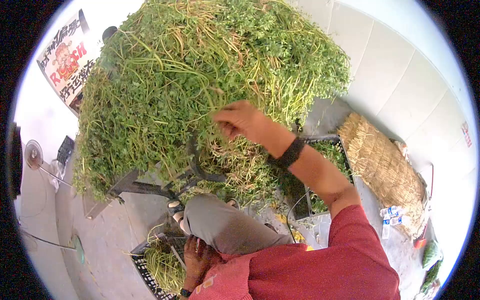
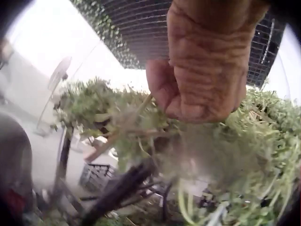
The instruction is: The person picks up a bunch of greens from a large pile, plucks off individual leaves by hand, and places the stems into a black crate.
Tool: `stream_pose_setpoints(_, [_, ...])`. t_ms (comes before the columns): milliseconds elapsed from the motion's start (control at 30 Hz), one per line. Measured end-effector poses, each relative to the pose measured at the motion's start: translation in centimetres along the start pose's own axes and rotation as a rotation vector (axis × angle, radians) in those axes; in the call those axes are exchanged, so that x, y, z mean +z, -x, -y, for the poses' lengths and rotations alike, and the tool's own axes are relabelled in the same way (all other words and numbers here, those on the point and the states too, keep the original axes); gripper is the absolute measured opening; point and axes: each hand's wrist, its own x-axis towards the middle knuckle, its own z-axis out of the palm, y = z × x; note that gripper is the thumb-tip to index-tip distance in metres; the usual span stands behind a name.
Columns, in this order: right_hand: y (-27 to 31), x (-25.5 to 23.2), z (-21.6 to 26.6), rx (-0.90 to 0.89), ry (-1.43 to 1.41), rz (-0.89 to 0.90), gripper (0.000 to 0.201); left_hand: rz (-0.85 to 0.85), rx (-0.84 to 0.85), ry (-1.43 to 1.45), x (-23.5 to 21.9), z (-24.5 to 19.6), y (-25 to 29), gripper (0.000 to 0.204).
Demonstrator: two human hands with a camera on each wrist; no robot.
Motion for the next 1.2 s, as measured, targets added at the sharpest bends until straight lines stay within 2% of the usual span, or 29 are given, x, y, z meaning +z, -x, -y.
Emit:
stream_pose_setpoints(33, [0.7,1.5,0.4,0.022,-0.097,0.093,0.020,-0.002,0.005,-0.001,-0.2,-0.2,-0.6,0.036])
stream_pose_setpoints(67, [1.1,2.7,0.4,0.045,-0.195,0.189,0.015,-0.080,-0.067,0.078,-0.4,-0.5,-1.3,0.031])
stream_pose_setpoints(100, [1.0,3.5,0.2,0.040,-0.196,0.195,0.015,-0.162,-0.140,0.153,-0.8,-0.7,-2.2,0.028])
stream_pose_setpoints(133, [0.6,4.3,-0.2,0.035,-0.283,0.204,0.016,-0.197,-0.052,0.121,-1.3,-0.8,-3.6,0.024])
stream_pose_setpoints(167, [0.2,5.0,-0.6,0.029,-0.371,0.213,0.017,-0.207,-0.054,0.112,-2.0,-1.4,-4.6,0.024])
stream_pose_setpoints(233, [0.0,6.2,-0.5,0.022,-0.395,0.180,0.016,-0.184,-0.191,0.158,-3.7,-3.2,-6.3,0.022])
stream_pose_setpoints(267, [0.3,6.7,-0.3,-0.013,-0.503,0.254,0.016,-0.230,-0.045,0.156,-4.1,-3.1,-7.1,0.021])
stream_pose_setpoints(300, [0.6,7.1,0.0,-0.043,-0.612,0.322,0.015,-0.231,-0.046,0.152,-4.8,-3.8,-7.8,0.021])
stream_pose_setpoints(333, [0.7,7.5,0.2,-0.066,-0.654,0.361,0.018,-0.149,-0.021,0.203,-5.8,-5.1,-8.4,0.020])
stream_pose_setpoints(367, [0.6,8.0,0.1,-0.065,-0.657,0.360,0.018,-0.066,0.005,0.255,-6.2,-6.0,-9.2,0.021])
stream_pose_setpoints(400, [0.6,8.6,0.0,-0.061,-0.752,0.368,0.018,-0.067,0.005,0.254,-6.0,-6.6,-10.0,0.021])
stream_pose_setpoints(433, [0.6,9.2,-0.2,-0.058,-0.845,0.378,0.017,-0.031,-0.068,0.557,-5.5,-7.3,-10.9,0.026])
stream_pose_setpoints(467, [0.9,9.8,-1.0,-0.051,-0.813,0.373,0.017,0.005,-0.143,0.860,-5.1,-7.9,-11.7,0.036])
stream_pose_setpoints(500, [1.0,10.1,-2.1,-0.051,-0.814,0.380,0.017,-0.001,-0.144,0.856,-4.8,-8.3,-12.6,0.036])
stream_pose_setpoints(567, [1.2,10.3,-4.2,0.058,-0.627,0.367,0.019,-0.140,0.038,0.916,-4.0,-8.6,-14.4,0.053])
stream_pose_setpoints(600, [1.7,10.7,-4.8,0.119,-0.625,0.305,0.021,-0.142,0.037,0.914,-3.5,-8.0,-15.0,0.053])
stream_pose_setpoints(700, [2.9,11.6,-6.1,0.192,-0.601,0.323,0.021,-0.242,-0.048,0.971,-2.9,-7.4,-16.5,0.053])
stream_pose_setpoints(767, [3.4,12.1,-6.6,0.231,-0.588,0.332,0.021,-0.283,-0.208,1.233,-3.7,-8.3,-17.0,0.048])
stream_pose_setpoints(800, [3.4,12.3,-6.7,0.238,-0.588,0.336,0.022,-0.297,-0.254,1.261,-4.1,-8.9,-17.0,0.041])
stream_pose_setpoints(833, [3.5,12.5,-6.8,0.244,-0.587,0.341,0.022,-0.299,-0.254,1.262,-4.0,-8.8,-17.3,0.041])
stream_pose_setpoints(900, [3.6,12.2,-6.3,0.212,-0.525,0.376,0.021,-0.423,-0.220,1.204,-3.4,-8.5,-17.6,0.037])
stream_pose_setpoints(967, [4.2,10.5,-3.3,0.114,-0.002,0.426,0.018,-0.463,-0.200,1.202,-1.5,-6.4,-17.7,0.036])
stream_pose_setpoints(1000, [3.7,9.4,-3.1,0.116,0.003,0.430,0.018,-0.502,-0.180,1.201,-0.9,-5.7,-17.7,0.036])
stream_pose_setpoints(1067, [2.3,7.0,-2.9,-0.561,0.732,0.113,0.025,-0.451,-0.180,1.253,-2.1,-7.4,-17.7,0.036])
stream_pose_setpoints(1133, [1.2,5.2,0.2,-0.651,0.753,-0.221,0.029,-0.395,-0.176,1.307,-2.6,-8.1,-17.6,0.037])
stream_pose_setpoints(1200, [-0.9,5.1,1.8,-0.813,0.840,-0.377,0.040,-0.358,-0.189,1.211,-2.6,-8.1,-17.1,0.030])
